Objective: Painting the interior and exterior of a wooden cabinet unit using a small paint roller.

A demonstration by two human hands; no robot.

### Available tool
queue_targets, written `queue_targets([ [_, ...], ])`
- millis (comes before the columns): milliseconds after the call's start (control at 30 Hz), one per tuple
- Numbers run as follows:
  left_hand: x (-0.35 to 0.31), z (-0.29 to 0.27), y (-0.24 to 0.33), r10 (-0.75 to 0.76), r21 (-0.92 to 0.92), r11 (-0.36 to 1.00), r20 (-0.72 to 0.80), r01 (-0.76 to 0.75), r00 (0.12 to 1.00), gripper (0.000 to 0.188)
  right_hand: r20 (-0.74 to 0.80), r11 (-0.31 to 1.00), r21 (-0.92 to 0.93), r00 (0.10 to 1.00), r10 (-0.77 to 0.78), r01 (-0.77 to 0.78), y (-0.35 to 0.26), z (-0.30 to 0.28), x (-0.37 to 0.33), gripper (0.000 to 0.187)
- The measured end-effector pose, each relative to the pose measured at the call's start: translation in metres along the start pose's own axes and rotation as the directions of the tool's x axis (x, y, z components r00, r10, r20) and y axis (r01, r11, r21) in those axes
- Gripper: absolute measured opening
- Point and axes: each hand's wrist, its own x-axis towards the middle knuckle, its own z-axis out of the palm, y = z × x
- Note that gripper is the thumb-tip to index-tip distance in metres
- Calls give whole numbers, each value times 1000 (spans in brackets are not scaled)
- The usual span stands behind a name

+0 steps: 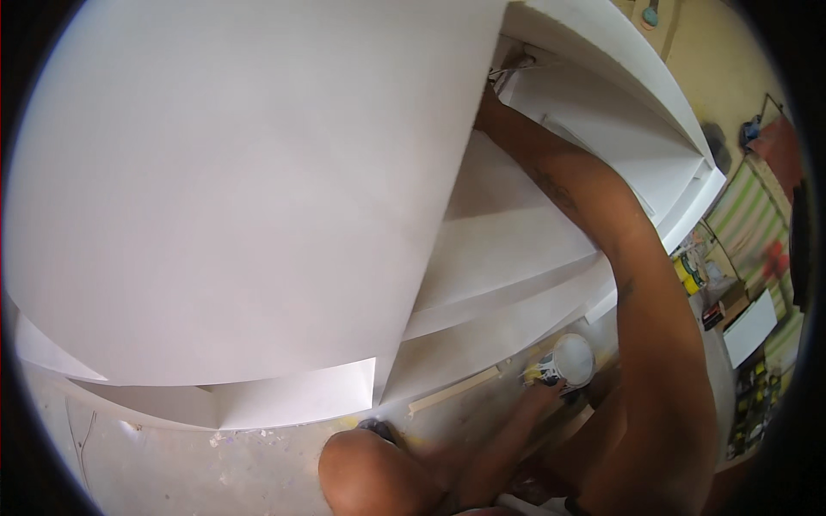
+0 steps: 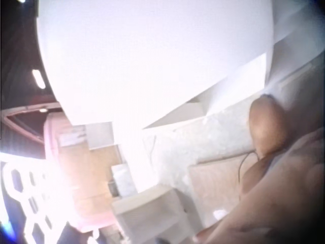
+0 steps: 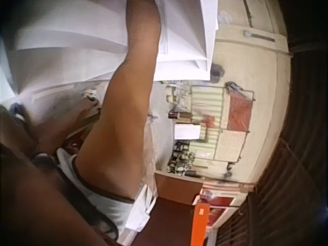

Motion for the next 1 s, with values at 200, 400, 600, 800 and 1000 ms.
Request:
queue_targets([
  [200,7,22,-11,-2,-135,991,-105,-12,995,50,53,974,-182,990,-127,135,-24,12,-53,29],
  [400,-13,6,-4,368,325,875,34,-359,929,44,-21,973,-230,1000,-23,17,-59,18,-126,31],
  [600,-6,10,-11,270,223,937,26,-269,963,45,-42,990,68,991,130,-127,-91,3,-223,25],
  [800,12,18,-13,161,94,982,49,-165,986,91,-187,947,-241,968,169,-212,-161,-80,-399,24],
  [1000,14,14,-20,256,-90,964,76,-249,964,53,-342,741,-566,921,189,-362,-237,-140,-491,34],
])
